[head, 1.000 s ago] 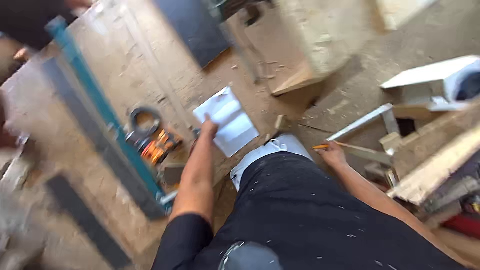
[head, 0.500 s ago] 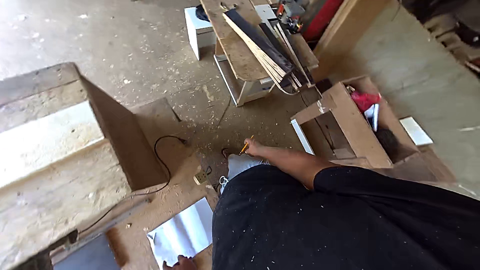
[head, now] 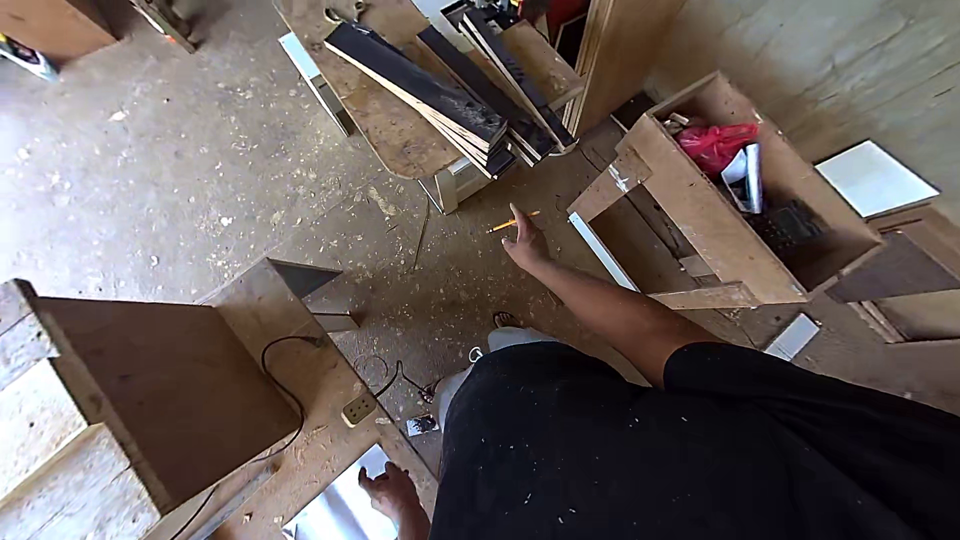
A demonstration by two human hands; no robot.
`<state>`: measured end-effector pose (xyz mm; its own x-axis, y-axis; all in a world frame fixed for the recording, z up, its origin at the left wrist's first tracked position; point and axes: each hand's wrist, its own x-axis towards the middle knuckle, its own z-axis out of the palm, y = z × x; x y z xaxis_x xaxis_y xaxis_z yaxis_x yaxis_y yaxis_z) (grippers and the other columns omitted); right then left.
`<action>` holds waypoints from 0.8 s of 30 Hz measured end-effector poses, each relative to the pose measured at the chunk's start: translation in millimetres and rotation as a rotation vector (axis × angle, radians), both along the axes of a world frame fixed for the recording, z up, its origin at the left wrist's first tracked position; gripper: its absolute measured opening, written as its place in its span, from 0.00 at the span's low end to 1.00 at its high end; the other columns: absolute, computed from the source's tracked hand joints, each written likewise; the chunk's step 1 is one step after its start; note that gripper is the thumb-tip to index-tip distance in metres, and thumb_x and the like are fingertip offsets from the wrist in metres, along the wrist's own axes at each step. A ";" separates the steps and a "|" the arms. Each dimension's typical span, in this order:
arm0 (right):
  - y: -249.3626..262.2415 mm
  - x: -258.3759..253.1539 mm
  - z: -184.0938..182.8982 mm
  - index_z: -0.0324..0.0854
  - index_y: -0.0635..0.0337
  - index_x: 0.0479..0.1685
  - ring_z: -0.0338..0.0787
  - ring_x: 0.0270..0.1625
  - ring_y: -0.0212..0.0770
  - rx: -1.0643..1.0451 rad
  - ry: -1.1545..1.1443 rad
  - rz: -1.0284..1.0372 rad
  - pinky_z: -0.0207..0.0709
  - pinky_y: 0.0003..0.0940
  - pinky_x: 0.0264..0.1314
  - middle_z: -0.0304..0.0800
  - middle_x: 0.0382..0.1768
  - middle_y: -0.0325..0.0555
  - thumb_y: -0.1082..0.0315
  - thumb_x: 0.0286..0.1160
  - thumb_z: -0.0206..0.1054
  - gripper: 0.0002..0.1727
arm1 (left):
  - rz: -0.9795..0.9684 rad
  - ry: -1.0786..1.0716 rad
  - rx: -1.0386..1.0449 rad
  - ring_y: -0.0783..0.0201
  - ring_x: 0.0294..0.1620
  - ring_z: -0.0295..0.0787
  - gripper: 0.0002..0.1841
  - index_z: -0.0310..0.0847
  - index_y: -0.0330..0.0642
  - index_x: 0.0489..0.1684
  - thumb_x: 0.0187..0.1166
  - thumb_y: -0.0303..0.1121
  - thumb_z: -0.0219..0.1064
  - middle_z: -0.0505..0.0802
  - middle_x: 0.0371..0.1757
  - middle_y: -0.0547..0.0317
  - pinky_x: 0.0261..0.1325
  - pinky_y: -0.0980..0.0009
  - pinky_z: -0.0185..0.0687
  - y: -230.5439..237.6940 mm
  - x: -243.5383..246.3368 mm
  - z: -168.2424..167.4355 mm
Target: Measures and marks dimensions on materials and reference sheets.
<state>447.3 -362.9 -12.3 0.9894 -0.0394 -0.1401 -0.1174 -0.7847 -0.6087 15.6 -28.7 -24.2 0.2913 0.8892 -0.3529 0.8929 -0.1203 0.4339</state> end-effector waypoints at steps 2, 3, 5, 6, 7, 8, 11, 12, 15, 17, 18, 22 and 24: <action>-26.9 18.2 -5.7 0.51 0.53 0.95 0.83 0.77 0.52 0.000 0.045 0.037 0.78 0.52 0.78 0.73 0.84 0.50 0.65 0.69 0.76 0.51 | -0.040 0.018 -0.050 0.31 0.55 0.90 0.37 0.54 0.37 0.91 0.83 0.34 0.67 0.89 0.58 0.26 0.58 0.33 0.84 -38.6 26.9 2.2; -38.3 19.5 -5.9 0.50 0.53 0.96 0.83 0.77 0.52 0.006 0.091 0.044 0.78 0.53 0.78 0.74 0.84 0.51 0.65 0.69 0.76 0.51 | -0.071 0.047 -0.090 0.32 0.55 0.90 0.37 0.54 0.36 0.91 0.83 0.33 0.67 0.89 0.58 0.26 0.59 0.35 0.84 -61.1 41.2 11.8; -53.6 21.3 5.3 0.51 0.52 0.95 0.86 0.73 0.54 0.041 0.080 0.069 0.80 0.55 0.74 0.77 0.81 0.52 0.66 0.68 0.76 0.51 | -0.158 0.091 -0.117 0.35 0.49 0.91 0.35 0.58 0.36 0.89 0.81 0.31 0.68 0.92 0.51 0.29 0.56 0.37 0.84 -96.9 70.5 18.4; -58.0 24.7 13.6 0.52 0.52 0.95 0.87 0.72 0.53 0.067 0.033 0.092 0.81 0.54 0.73 0.78 0.80 0.52 0.66 0.67 0.76 0.51 | -0.197 0.090 -0.120 0.37 0.46 0.93 0.35 0.60 0.36 0.89 0.81 0.31 0.68 0.93 0.48 0.31 0.54 0.38 0.85 -109.6 83.9 16.9; -61.4 27.4 20.6 0.52 0.51 0.95 0.87 0.73 0.52 0.098 -0.008 0.118 0.81 0.52 0.74 0.75 0.83 0.50 0.67 0.68 0.76 0.51 | -0.226 0.074 -0.127 0.39 0.43 0.92 0.34 0.60 0.36 0.88 0.81 0.31 0.68 0.93 0.45 0.33 0.53 0.38 0.85 -119.4 93.8 13.9; -64.9 29.7 22.6 0.52 0.51 0.95 0.86 0.73 0.52 0.120 -0.027 0.143 0.81 0.52 0.74 0.73 0.85 0.49 0.67 0.68 0.76 0.51 | -0.249 0.063 -0.139 0.40 0.41 0.93 0.34 0.59 0.36 0.89 0.82 0.31 0.68 0.93 0.44 0.34 0.52 0.39 0.86 -127.3 101.4 13.3; -73.8 36.4 6.8 0.53 0.52 0.95 0.87 0.72 0.52 0.128 0.058 0.170 0.81 0.53 0.74 0.76 0.82 0.51 0.65 0.68 0.76 0.50 | -0.285 0.049 -0.137 0.44 0.36 0.92 0.35 0.58 0.36 0.89 0.82 0.32 0.69 0.93 0.39 0.38 0.48 0.42 0.87 -142.4 110.8 18.3; -74.9 38.4 4.5 0.53 0.53 0.95 0.87 0.72 0.52 0.133 0.085 0.175 0.81 0.53 0.74 0.77 0.81 0.51 0.65 0.68 0.76 0.50 | -0.277 0.043 -0.133 0.45 0.35 0.92 0.36 0.58 0.36 0.89 0.81 0.31 0.69 0.93 0.38 0.38 0.47 0.43 0.87 -144.2 111.8 20.9; -73.5 41.2 17.0 0.51 0.53 0.95 0.83 0.78 0.48 0.178 -0.016 0.232 0.79 0.48 0.77 0.65 0.90 0.46 0.67 0.68 0.76 0.51 | -0.202 0.008 -0.118 0.45 0.34 0.92 0.36 0.58 0.35 0.88 0.81 0.30 0.70 0.93 0.38 0.36 0.47 0.44 0.87 -146.4 104.6 26.5; -73.9 43.9 21.7 0.50 0.55 0.96 0.80 0.81 0.46 0.237 -0.115 0.262 0.78 0.45 0.79 0.60 0.93 0.45 0.68 0.69 0.76 0.51 | -0.129 0.032 -0.135 0.44 0.36 0.93 0.34 0.58 0.33 0.88 0.83 0.29 0.68 0.92 0.42 0.32 0.47 0.45 0.88 -155.4 98.7 39.5; -74.7 46.9 19.6 0.50 0.56 0.96 0.80 0.81 0.46 0.255 -0.115 0.263 0.78 0.45 0.79 0.59 0.93 0.45 0.68 0.70 0.75 0.51 | -0.099 0.079 -0.155 0.41 0.40 0.92 0.33 0.57 0.32 0.88 0.85 0.29 0.66 0.92 0.46 0.29 0.50 0.44 0.87 -162.6 99.0 52.4; -81.3 56.5 17.6 0.51 0.55 0.95 0.84 0.76 0.50 0.254 -0.100 0.191 0.81 0.49 0.76 0.66 0.89 0.49 0.68 0.70 0.75 0.50 | -0.083 0.295 -0.224 0.33 0.61 0.87 0.32 0.57 0.31 0.89 0.87 0.30 0.64 0.88 0.62 0.24 0.68 0.41 0.78 -176.8 96.2 82.4; -92.6 56.8 19.8 0.55 0.54 0.94 0.87 0.73 0.51 0.252 -0.048 0.176 0.81 0.52 0.74 0.75 0.83 0.52 0.68 0.70 0.75 0.48 | -0.085 0.288 -0.194 0.32 0.60 0.89 0.32 0.64 0.32 0.85 0.83 0.33 0.69 0.91 0.58 0.27 0.66 0.37 0.79 -163.2 61.0 41.7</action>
